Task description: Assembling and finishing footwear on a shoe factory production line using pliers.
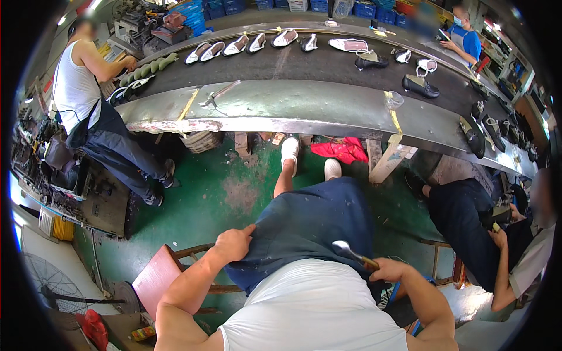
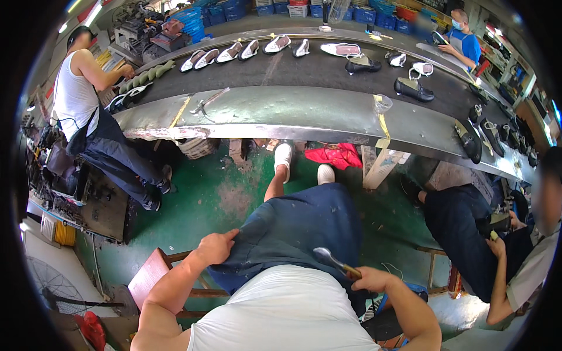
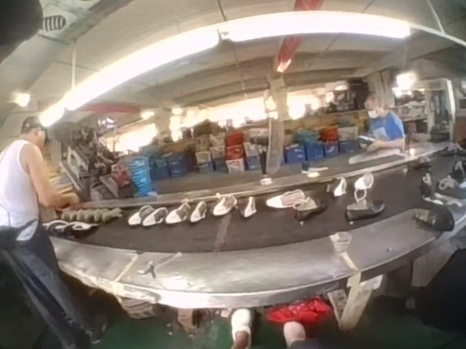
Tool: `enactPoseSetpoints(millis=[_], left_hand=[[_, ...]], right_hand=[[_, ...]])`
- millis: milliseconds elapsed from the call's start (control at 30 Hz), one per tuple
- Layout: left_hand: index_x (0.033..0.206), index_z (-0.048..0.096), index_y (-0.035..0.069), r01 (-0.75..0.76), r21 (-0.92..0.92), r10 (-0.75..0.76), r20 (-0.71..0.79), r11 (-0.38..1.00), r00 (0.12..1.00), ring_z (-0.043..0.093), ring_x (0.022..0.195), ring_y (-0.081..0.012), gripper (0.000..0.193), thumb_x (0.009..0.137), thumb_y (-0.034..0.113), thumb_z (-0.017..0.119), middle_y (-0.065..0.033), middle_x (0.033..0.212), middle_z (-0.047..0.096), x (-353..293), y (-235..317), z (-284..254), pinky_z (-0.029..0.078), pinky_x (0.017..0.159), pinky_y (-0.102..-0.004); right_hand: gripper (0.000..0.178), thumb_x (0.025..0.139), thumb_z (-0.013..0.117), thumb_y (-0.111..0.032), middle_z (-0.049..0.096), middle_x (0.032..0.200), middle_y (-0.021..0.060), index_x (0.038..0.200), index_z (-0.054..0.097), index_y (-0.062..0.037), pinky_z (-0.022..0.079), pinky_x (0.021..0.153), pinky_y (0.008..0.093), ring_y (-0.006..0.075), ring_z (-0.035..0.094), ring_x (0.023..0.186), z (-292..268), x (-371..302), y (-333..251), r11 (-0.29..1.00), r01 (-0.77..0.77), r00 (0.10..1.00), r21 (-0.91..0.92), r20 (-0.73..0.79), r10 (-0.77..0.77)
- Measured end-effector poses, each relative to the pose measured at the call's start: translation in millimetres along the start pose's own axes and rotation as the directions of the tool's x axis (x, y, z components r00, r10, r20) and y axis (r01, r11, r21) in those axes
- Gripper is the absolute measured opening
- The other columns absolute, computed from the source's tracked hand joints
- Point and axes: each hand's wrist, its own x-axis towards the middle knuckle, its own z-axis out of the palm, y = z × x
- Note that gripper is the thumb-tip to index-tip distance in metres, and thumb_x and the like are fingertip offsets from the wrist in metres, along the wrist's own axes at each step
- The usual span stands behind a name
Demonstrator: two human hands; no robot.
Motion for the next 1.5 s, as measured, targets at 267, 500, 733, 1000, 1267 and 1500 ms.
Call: enactPoseSetpoints(millis=[267, 500, 733, 1000, 1267, 1500], left_hand=[[0.134, 0.058, 0.008, -0.131, 0.097, 0.109, 0.204, 0.987, 0.973, 0.065, 0.111, -0.0377, 0.042, 0.097, 0.028, 0.056, -0.0199, 0.115, 0.07, 30.7, 5.7, 22.7, 0.052, 0.092, -0.0486], [0.132, 0.06, 0.009, -0.08, 0.112, 0.052, 0.234, 0.99, 0.971, 0.06, 0.122, -0.0362, 0.045, 0.096, 0.035, 0.058, -0.0202, 0.129, 0.062, 21.5, 2.8, 24.3, 0.049, 0.1, -0.0471], [0.127, 0.061, 0.006, -0.092, -0.047, 0.081, -0.203, 0.995, 0.976, 0.058, 0.118, -0.0396, 0.044, 0.092, 0.033, 0.062, -0.0203, 0.129, 0.059, 24.1, -16.8, 32.5, 0.047, 0.101, -0.0475], [0.129, 0.06, 0.002, -0.183, -0.232, 0.132, -0.22, 0.955, 0.966, 0.06, 0.116, -0.037, 0.045, 0.093, 0.028, 0.064, -0.0188, 0.125, 0.063, 26.6, -2.3, 24.1, 0.048, 0.1, -0.0432], [0.13, 0.059, 0.002, -0.115, -0.238, 0.071, -0.186, 0.965, 0.98, 0.059, 0.119, -0.0368, 0.046, 0.093, 0.029, 0.064, -0.0189, 0.131, 0.061, 55.6, -8.1, -2.4, 0.048, 0.101, -0.0425], [0.129, 0.061, 0.0, -0.11, -0.296, 0.053, -0.194, 0.949, 0.98, 0.065, 0.111, -0.0336, 0.045, 0.093, 0.028, 0.066, -0.0194, 0.127, 0.064, 137.3, -0.9, -70.9, 0.051, 0.095, -0.0388]], right_hand=[[0.039, 0.075, 0.074, -0.004, 0.052, 0.093, -0.0037, 0.112, 0.061, -0.0042, 0.038, 0.079, 0.0229, 0.0098, 0.05, 0.087, 2.0, -4.5, 30.6, 0.912, 0.043, 0.994, 0.407, -0.113, 0.003], [0.037, 0.084, 0.077, -0.023, 0.054, 0.091, -0.0034, 0.113, 0.061, -0.0052, 0.045, 0.065, 0.0258, 0.0098, 0.052, 0.076, 3.3, -11.0, 15.4, 0.974, -0.13, 0.991, 0.184, -0.013, 0.135], [0.016, 0.095, 0.06, -0.017, 0.064, 0.08, 0.0042, 0.105, 0.059, -0.0042, 0.049, 0.06, 0.0265, 0.0098, 0.058, 0.065, -14.7, -18.1, -16.7, 0.99, 0.083, 0.94, 0.112, -0.339, -0.041], [0.031, 0.096, 0.064, -0.023, 0.061, 0.09, 0.0036, 0.116, 0.056, -0.0014, 0.049, 0.07, 0.0253, 0.0102, 0.057, 0.073, -14.1, 15.4, -25.3, 0.918, 0.391, 0.681, -0.069, -0.65, -0.338], [0.034, 0.096, 0.066, -0.022, 0.059, 0.091, 0.0038, 0.12, 0.056, -0.0009, 0.048, 0.072, 0.0275, 0.0127, 0.056, 0.077, -54.7, 43.0, -105.3, 0.894, 0.448, 0.709, 0.03, -0.621, -0.335], [0.041, 0.085, 0.074, -0.014, 0.062, 0.1, 0.0186, 0.118, 0.055, 0.0009, 0.053, 0.075, 0.0394, 0.0354, 0.064, 0.087, -154.5, 99.9, -212.5, 0.533, 0.272, 0.362, -0.801, -0.428, -0.828]])
